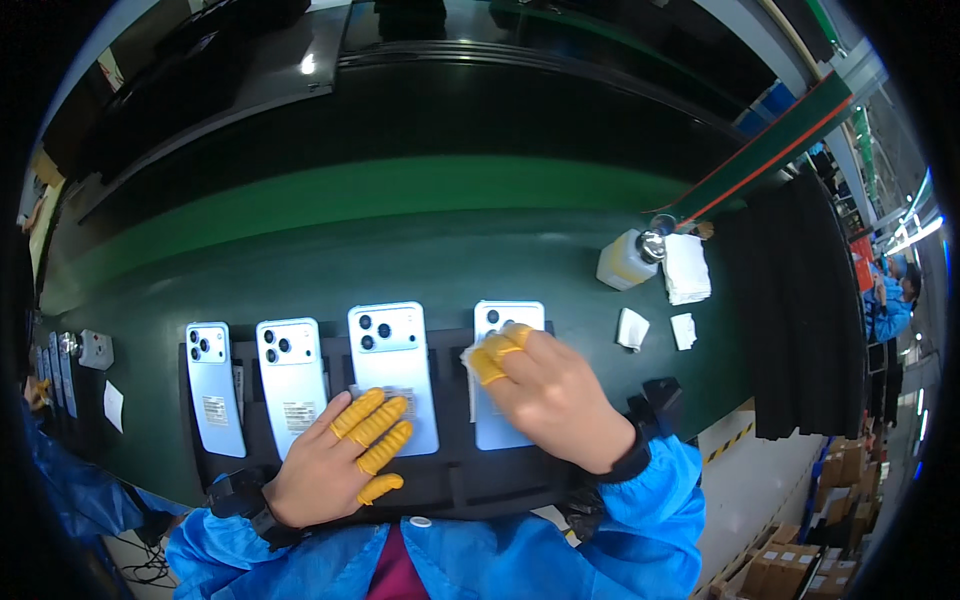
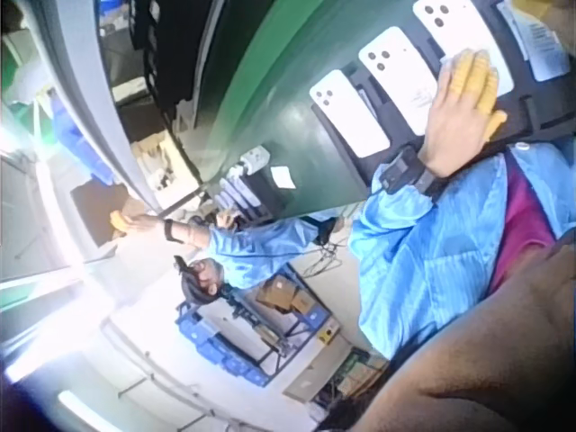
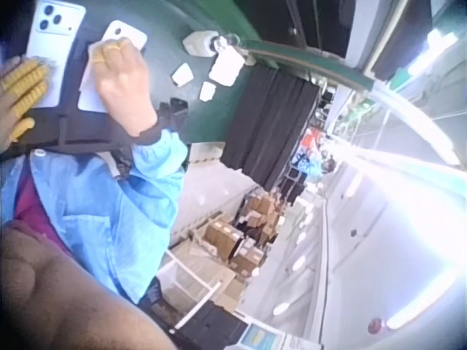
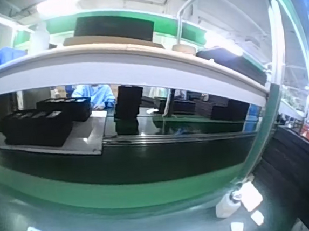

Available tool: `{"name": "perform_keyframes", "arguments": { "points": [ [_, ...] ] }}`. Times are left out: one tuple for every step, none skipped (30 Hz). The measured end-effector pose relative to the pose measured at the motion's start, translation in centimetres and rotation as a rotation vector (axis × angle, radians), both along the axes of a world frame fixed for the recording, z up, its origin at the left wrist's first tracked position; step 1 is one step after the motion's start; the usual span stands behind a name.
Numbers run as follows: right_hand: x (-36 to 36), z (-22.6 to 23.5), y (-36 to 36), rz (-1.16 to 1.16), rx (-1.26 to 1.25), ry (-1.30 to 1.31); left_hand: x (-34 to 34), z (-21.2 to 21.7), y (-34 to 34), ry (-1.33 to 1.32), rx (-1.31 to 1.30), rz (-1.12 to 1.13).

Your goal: Cleaning the back of smartphone units with a cloth at a production line station.

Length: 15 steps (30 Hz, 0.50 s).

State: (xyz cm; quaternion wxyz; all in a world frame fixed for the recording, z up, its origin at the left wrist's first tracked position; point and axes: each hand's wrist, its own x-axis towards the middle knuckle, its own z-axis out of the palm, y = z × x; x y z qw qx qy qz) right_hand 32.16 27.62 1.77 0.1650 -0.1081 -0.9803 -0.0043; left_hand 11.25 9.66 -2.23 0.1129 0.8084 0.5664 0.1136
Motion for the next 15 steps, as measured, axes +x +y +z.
{"name": "perform_keyframes", "arguments": {
  "points": [
    [-1.5, -0.7, 0.1, 0.072, 0.015, 0.062, -0.5, -0.4, -0.8, -0.005, -0.015, 0.035],
    [-3.2, -1.4, 0.2, 0.121, 0.028, 0.108, -0.9, -0.8, -1.3, -0.009, -0.029, 0.069],
    [-4.9, -1.8, 0.3, 0.173, 0.002, 0.112, -1.2, -1.0, -1.6, -0.025, -0.029, 0.066],
    [-6.3, -2.2, 0.6, 0.225, -0.021, 0.117, -1.3, -1.4, -1.5, -0.02, -0.027, 0.069],
    [-7.8, -2.7, 0.8, 0.228, -0.018, 0.121, -1.3, -1.7, -1.5, -0.016, -0.05, 0.051],
    [-9.2, -3.3, 1.0, 0.259, -0.002, 0.156, -1.3, -1.8, -1.4, -0.014, -0.073, 0.035],
    [-10.0, -3.6, 1.1, 0.288, 0.015, 0.189, -1.2, -1.8, -1.3, -0.044, -0.064, 0.039],
    [-10.1, -3.6, 1.1, 0.289, 0.019, 0.187, -1.1, -1.8, -1.3, -0.046, -0.059, 0.039],
    [-10.1, -3.8, 1.1, 0.291, 0.012, 0.141, -1.1, -1.9, -1.4, -0.065, -0.045, 0.039],
    [-10.0, -3.9, 1.1, 0.292, 0.006, 0.091, -1.1, -2.0, -1.5, -0.087, -0.029, 0.037],
    [-9.5, -3.6, 0.8, 0.254, 0.028, 0.045, -1.3, -1.7, -1.5, -0.033, -0.072, 0.033],
    [-8.9, -3.3, 0.5, 0.262, 0.025, 0.036, -1.3, -1.6, -1.6, -0.043, -0.073, 0.041],
    [-8.3, -3.1, 0.4, 0.246, 0.012, 0.011, -1.3, -1.5, -1.7, -0.02, -0.074, 0.033],
    [-7.7, -2.8, 0.2, 0.23, -0.002, -0.013, -1.3, -1.5, -1.8, 0.004, -0.074, 0.025],
    [-7.2, -2.6, 0.1, 0.228, -0.005, -0.025, -1.4, -1.7, -1.8, -0.004, -0.072, 0.026]
  ]
}}
